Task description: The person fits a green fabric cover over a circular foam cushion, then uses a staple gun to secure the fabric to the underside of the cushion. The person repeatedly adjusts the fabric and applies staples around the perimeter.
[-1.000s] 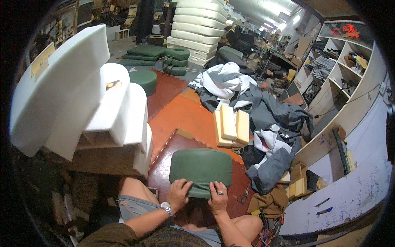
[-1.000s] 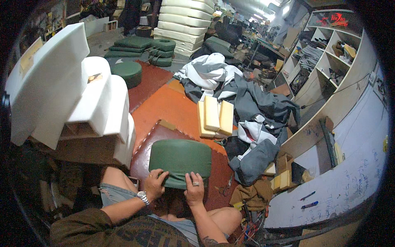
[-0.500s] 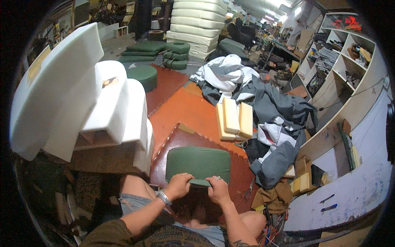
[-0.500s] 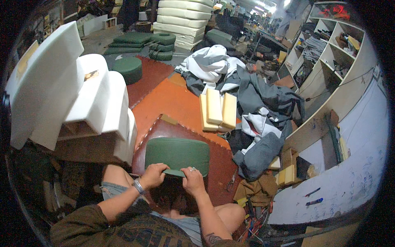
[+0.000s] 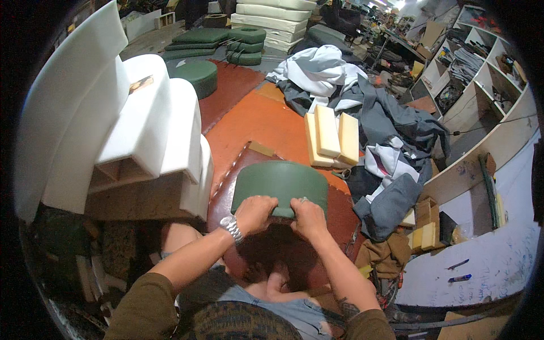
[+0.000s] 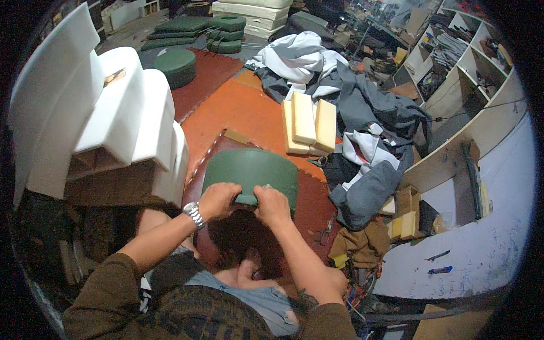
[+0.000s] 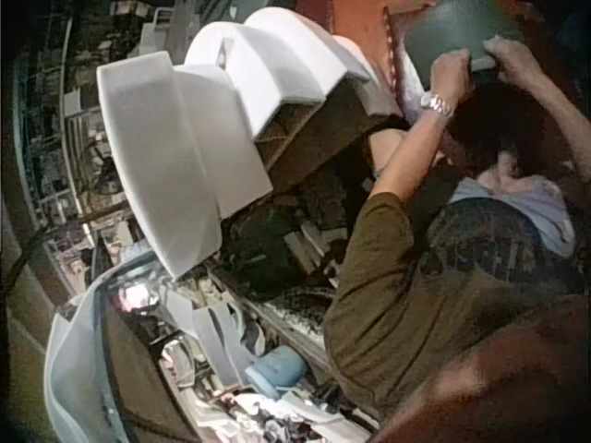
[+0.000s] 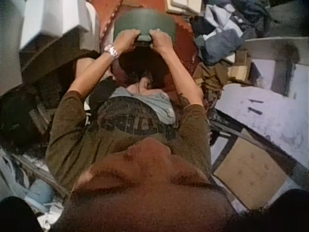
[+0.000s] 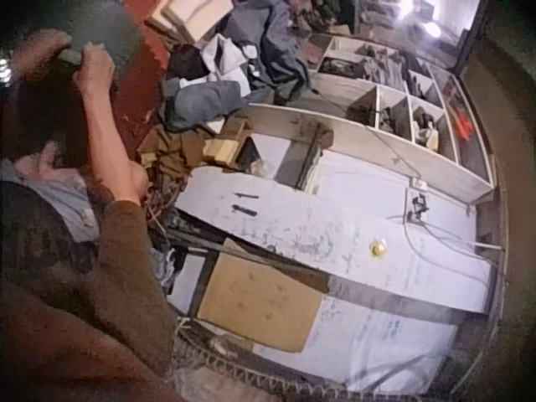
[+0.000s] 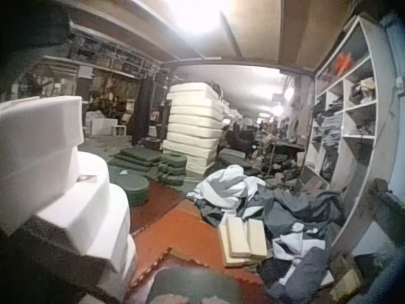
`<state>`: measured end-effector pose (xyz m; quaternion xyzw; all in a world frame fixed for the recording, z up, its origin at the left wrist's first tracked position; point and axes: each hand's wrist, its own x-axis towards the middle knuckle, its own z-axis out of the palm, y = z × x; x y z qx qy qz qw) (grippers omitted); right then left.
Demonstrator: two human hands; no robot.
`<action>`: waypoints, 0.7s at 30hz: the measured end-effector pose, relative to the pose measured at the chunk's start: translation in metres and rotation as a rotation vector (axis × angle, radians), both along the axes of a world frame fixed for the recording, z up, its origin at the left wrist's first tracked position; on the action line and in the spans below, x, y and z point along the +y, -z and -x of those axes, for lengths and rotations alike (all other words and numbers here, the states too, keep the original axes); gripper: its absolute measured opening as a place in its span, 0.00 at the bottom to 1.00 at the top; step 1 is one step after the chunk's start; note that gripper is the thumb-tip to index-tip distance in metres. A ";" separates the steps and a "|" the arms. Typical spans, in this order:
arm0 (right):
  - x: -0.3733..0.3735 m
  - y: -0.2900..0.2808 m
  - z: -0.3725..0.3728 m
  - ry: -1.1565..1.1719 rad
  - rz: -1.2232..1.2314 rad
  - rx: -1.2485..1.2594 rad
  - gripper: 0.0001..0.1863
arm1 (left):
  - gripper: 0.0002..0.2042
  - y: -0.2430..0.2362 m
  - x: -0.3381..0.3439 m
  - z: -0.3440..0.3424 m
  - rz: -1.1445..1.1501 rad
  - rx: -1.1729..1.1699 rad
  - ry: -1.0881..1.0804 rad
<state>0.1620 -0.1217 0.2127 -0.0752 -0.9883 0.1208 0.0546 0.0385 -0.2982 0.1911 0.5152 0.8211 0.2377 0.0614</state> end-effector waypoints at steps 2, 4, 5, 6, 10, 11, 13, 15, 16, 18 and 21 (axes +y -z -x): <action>0.010 -0.004 0.014 0.009 0.005 -0.007 0.21 | 0.08 -0.003 0.009 0.014 -0.021 0.019 0.001; 0.017 -0.005 0.026 0.026 0.008 -0.050 0.20 | 0.08 -0.003 0.015 0.026 -0.017 0.043 0.016; 0.019 -0.004 0.028 0.018 -0.011 -0.041 0.20 | 0.07 -0.001 0.016 0.029 -0.024 0.063 0.011; 0.019 -0.002 0.030 0.009 -0.029 -0.031 0.19 | 0.06 0.001 0.016 0.030 -0.035 0.093 0.009; 0.014 0.010 0.028 -0.039 -0.133 0.065 0.18 | 0.04 0.016 0.011 0.022 -0.080 0.184 -0.038; 0.012 0.012 0.026 -0.055 -0.126 0.153 0.15 | 0.04 0.019 0.010 0.020 -0.138 0.208 -0.048; 0.006 0.016 0.017 -0.054 -0.118 0.213 0.09 | 0.04 0.026 0.006 0.011 -0.172 0.227 -0.064; -0.003 0.020 0.006 -0.052 -0.126 0.282 0.08 | 0.05 0.033 -0.003 0.000 -0.209 0.268 -0.063; -0.011 0.022 -0.004 -0.044 -0.142 0.302 0.08 | 0.05 0.037 -0.009 -0.009 -0.225 0.286 -0.064; -0.035 0.030 -0.035 -0.060 -0.123 0.326 0.08 | 0.05 0.045 -0.035 -0.039 -0.222 0.279 -0.032; -0.076 0.051 -0.089 -0.106 -0.085 0.331 0.10 | 0.05 0.063 -0.080 -0.090 -0.227 0.248 0.030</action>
